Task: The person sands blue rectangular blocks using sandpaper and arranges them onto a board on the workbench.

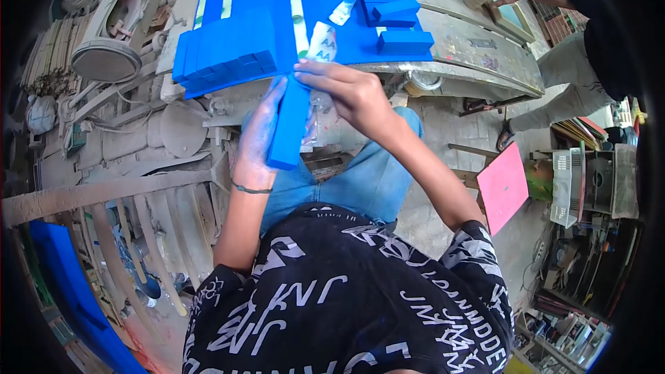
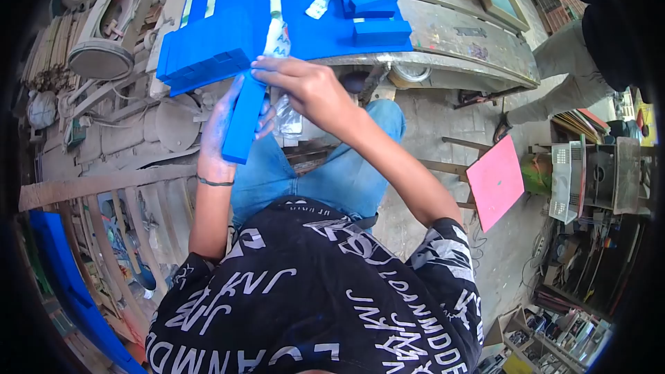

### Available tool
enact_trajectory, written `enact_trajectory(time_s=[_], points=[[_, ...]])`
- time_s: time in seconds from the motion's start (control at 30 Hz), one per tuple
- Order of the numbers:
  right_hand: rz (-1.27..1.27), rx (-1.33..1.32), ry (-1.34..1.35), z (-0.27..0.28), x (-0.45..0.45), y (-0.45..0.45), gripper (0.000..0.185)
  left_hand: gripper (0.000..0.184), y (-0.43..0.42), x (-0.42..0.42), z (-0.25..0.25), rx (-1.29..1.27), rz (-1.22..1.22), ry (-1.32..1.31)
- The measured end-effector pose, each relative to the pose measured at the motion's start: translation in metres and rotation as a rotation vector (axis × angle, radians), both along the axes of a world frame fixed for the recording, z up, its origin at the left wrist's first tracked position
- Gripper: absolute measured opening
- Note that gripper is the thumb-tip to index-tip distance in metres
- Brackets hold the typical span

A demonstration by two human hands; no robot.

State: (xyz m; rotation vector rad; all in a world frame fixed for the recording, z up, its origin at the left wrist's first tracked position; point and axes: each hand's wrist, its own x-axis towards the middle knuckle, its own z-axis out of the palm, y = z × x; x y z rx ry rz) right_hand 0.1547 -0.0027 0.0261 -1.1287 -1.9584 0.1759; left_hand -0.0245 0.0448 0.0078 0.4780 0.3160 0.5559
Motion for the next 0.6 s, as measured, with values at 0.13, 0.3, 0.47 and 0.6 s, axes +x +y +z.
enact_trajectory(time_s=[0.13, 0.3, 0.47, 0.6], points=[[0.158, 0.087, -0.018, 0.016, -0.026, -0.031, 0.049, 0.035, -0.002, 0.01, 0.038, -0.293, 0.295, 0.347], [0.137, 0.087, 0.064, 0.001, -0.022, -0.025, 0.051, 0.038, 0.004, -0.003, 0.007, -0.029, 0.032, 0.095], [-0.133, 0.019, 0.0, -0.013, 0.021, 0.01, 0.048, 0.042, -0.009, 0.0, 0.004, -0.148, -0.018, -0.054], [-0.146, 0.039, 0.079, -0.002, 0.014, -0.006, 0.044, 0.045, -0.011, 0.0, 0.022, -0.105, 0.048, -0.001]])
